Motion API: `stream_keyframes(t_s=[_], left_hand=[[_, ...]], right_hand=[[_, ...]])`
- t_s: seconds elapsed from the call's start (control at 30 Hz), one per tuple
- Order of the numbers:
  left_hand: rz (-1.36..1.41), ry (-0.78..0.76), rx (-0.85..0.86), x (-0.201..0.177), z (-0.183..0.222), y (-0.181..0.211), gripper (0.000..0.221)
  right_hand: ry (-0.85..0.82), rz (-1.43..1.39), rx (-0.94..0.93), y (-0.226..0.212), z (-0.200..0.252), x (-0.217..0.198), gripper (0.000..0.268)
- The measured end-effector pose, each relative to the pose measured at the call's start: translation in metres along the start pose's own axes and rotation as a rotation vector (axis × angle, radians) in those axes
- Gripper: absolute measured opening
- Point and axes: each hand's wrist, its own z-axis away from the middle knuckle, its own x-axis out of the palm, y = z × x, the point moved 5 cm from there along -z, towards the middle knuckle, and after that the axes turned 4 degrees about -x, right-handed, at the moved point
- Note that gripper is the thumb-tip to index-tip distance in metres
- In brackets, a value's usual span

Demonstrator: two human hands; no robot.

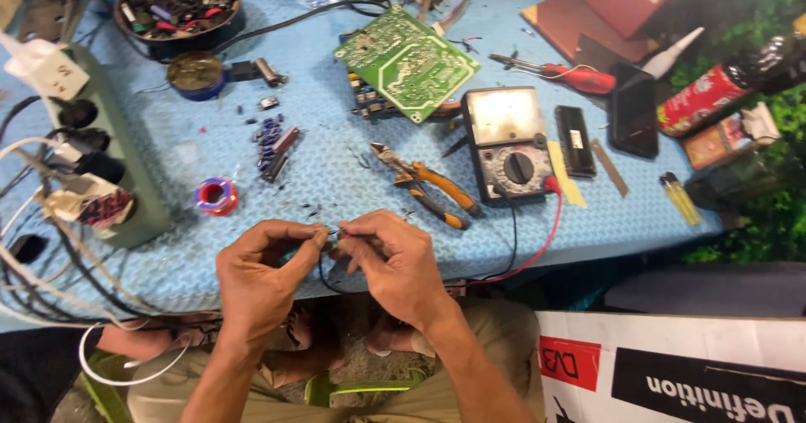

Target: Soldering components on a circuit board and testing them using a multimeter

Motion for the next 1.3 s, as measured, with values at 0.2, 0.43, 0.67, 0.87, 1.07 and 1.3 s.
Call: stream_keyframes(t_s=[0.2,0.43,0.67,0.87,1.07,1.3], left_hand=[[-0.086,-0.038,-0.007,0.0,0.004,0.012,0.007],[-0.08,-0.049,0.018,0.0,0.003,0.01,0.007],[-0.01,-0.002,0.01,-0.005,-0.003,-0.011,0.017],[0.004,-0.006,-0.011,-0.001,-0.001,0.003,0.013],[0.022,-0.038,-0.047,0.0,-0.001,0.004,0.013],[0.2,0.083,0.093,-0.006,-0.002,0.001,0.011]], right_hand=[[-0.145,0.153,0.033,-0.019,-0.005,0.001,0.01],[-0.173,0.138,0.051,-0.019,-0.005,0.002,0.012],[-0.07,0.067,0.036,-0.003,-0.002,-0.001,0.013],[-0.044,0.116,0.026,-0.008,-0.008,-0.001,0.014],[-0.036,0.278,0.007,-0.018,-0.012,0.002,0.003],[0.053,0.672,-0.037,-0.035,-0.024,-0.037,0.002]])
